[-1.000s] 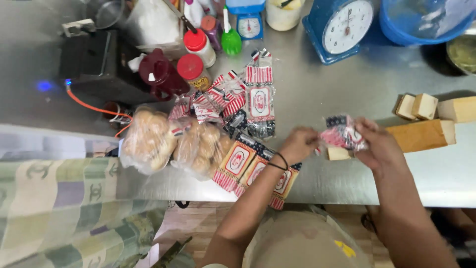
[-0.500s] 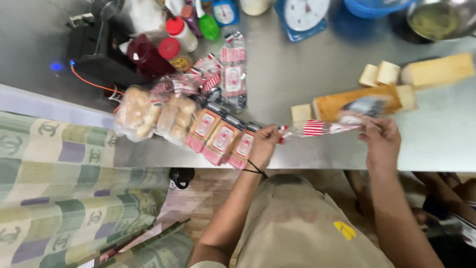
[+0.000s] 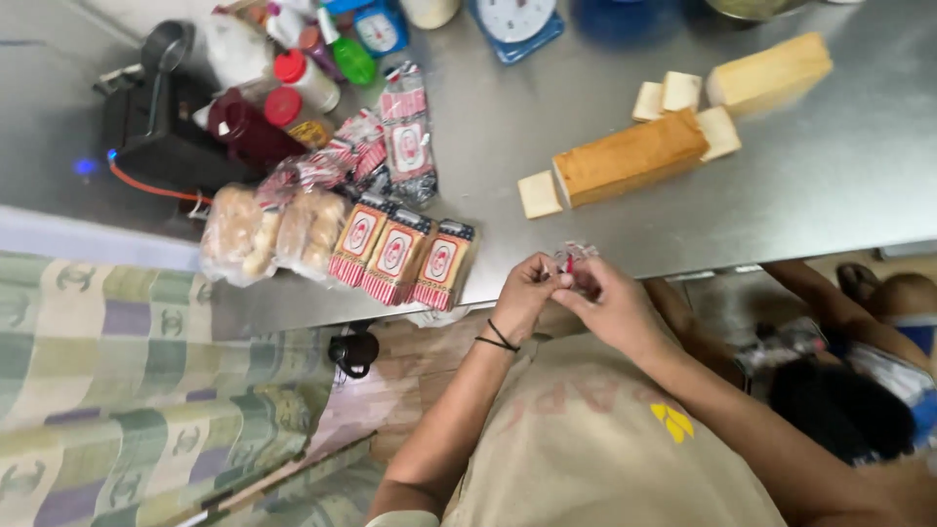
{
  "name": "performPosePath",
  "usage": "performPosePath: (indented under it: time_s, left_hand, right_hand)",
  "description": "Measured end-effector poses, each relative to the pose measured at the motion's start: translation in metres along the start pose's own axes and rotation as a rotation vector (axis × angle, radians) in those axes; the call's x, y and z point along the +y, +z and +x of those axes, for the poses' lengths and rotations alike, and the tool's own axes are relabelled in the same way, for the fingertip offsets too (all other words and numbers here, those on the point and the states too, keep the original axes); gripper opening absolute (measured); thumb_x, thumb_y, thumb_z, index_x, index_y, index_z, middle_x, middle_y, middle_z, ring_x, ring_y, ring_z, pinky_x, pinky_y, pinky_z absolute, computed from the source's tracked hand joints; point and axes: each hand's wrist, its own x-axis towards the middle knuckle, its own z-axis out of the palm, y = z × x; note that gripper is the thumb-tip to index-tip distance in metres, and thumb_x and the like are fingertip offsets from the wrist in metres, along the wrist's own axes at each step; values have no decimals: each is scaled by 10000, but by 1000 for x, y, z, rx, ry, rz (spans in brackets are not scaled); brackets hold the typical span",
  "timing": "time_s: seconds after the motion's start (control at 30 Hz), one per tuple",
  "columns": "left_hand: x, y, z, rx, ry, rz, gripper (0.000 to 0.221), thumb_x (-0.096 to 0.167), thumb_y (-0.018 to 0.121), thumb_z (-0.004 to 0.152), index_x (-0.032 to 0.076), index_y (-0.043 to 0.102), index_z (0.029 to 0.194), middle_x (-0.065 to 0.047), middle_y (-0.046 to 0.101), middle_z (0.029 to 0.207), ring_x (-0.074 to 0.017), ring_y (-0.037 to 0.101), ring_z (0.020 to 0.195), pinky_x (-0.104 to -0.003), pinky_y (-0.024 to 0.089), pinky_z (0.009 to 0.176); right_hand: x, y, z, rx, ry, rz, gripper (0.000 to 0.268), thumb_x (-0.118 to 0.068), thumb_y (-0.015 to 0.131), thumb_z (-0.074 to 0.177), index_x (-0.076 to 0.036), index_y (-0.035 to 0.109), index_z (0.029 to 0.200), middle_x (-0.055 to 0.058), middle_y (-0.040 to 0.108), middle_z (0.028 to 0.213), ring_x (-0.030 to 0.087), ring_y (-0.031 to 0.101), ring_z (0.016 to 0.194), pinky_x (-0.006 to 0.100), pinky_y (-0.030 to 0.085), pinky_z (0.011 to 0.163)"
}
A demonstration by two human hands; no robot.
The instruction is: The person is packaging sliced loaves of bread into plastic bags at a bakery workstation.
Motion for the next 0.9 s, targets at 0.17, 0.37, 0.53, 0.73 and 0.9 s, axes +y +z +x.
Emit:
performPosePath:
  time_s: [0.17, 0.37, 0.53, 0.73, 0.9]
  left_hand:
    - [11, -5, -25, -96, -147, -341, 109, 150, 729, 944, 75, 652, 919, -27, 629, 837, -151, 638, 772, -271, 546, 718]
    - [30, -42, -49, -185, -14, -377, 201, 113, 752, 915, 95, 552, 902, -23, 628, 812, -144, 645, 770, -253, 510, 722]
    - [30, -66, -45, -93, 40, 137, 407, -92, 725, 755, 50, 572, 1104, -32, 585, 832, -141, 624, 717, -246, 548, 643]
    - [-14, -121, -16, 415, -3, -79, 171, 153, 627, 998, 133, 682, 837, 21, 620, 787, -98, 542, 731, -242, 443, 674]
    - [42, -122, -71, -140, 37, -96, 464, -134, 505, 762, 64, 665, 1150, -54, 621, 1045, -123, 611, 855, -255, 593, 747]
  right_hand:
    - [66, 26, 25, -24, 24, 259, 82, -184, 743, 916, -130, 712, 969, 53, 725, 824, 164, 685, 798, 347, 560, 748]
    - [94, 59, 42, 197, 254, 517, 63, -28, 638, 862, -33, 701, 855, 110, 579, 634, 153, 595, 511, 261, 517, 453]
    - [64, 77, 30, 143, 247, 746, 93, 17, 584, 907, -47, 646, 883, 117, 551, 756, 201, 624, 545, 300, 550, 502]
    - [42, 104, 10, -324, 280, 1034, 161, -194, 579, 1025, -69, 618, 1119, 50, 658, 900, 146, 693, 760, 265, 564, 629]
    - [62, 121, 33, -67, 36, -136, 429, -119, 753, 825, -246, 623, 1214, 72, 722, 984, 277, 711, 881, 404, 534, 773]
